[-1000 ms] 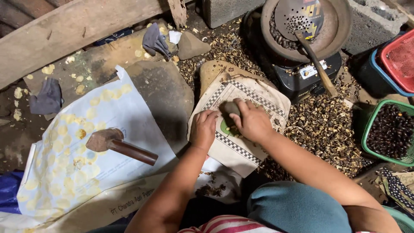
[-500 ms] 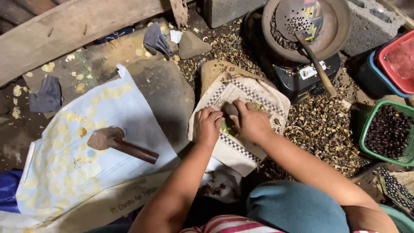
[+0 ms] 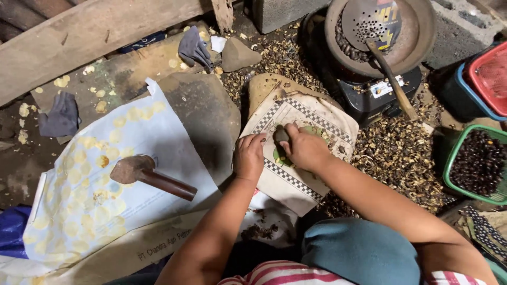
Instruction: The person sits on the floor and uses a stone to crack nuts on a patterned cloth. They then use a hammer to flatten the cracked nuts on a white sheet. The person also stirs dark seeds in a pan on a portable gas stove using a slotted spoon.
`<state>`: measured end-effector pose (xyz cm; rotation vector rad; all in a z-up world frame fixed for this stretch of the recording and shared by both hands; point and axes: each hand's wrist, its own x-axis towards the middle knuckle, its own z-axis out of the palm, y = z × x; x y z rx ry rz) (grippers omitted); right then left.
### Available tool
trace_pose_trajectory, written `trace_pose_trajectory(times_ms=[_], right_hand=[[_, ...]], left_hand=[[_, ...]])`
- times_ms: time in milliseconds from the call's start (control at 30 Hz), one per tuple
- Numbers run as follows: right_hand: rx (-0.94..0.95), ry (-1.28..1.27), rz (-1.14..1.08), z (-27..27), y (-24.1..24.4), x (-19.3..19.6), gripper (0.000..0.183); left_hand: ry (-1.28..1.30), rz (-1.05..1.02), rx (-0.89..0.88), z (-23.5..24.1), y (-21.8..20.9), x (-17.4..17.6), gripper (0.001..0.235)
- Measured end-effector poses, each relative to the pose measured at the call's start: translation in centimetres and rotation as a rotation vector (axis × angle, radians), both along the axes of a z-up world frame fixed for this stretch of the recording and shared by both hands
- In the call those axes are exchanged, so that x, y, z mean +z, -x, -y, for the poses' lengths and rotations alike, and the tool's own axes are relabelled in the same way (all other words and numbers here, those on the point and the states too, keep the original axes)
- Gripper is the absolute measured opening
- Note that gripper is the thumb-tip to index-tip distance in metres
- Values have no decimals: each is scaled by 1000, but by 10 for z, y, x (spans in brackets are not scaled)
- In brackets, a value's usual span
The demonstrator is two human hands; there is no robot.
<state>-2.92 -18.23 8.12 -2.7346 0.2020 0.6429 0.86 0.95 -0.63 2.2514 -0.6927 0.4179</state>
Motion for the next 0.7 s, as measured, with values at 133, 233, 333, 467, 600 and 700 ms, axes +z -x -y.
trace_pose_trajectory(times_ms=[133,233,333,467,600,700], right_hand=[[125,178,15,-8,20,0,50],[397,416,562,-9,39,-9,53],[292,207,470,2,26,-17,55],[144,13,312,-17,11,24,53],[336,64,393,-20,3,8,49],[161,-4,277,-9,-7,14,55]], left_hand=[[12,-158,-4,12,9,0,48],[-146,-143,65,5,20,14,62],[-182,-153,30,-2,29,16,64],[-276,-166,29,-6,31,-10,74],[-320,-198,24,-6,29,-19,77],[-378,-206,-12,-5,29,-13,70]])
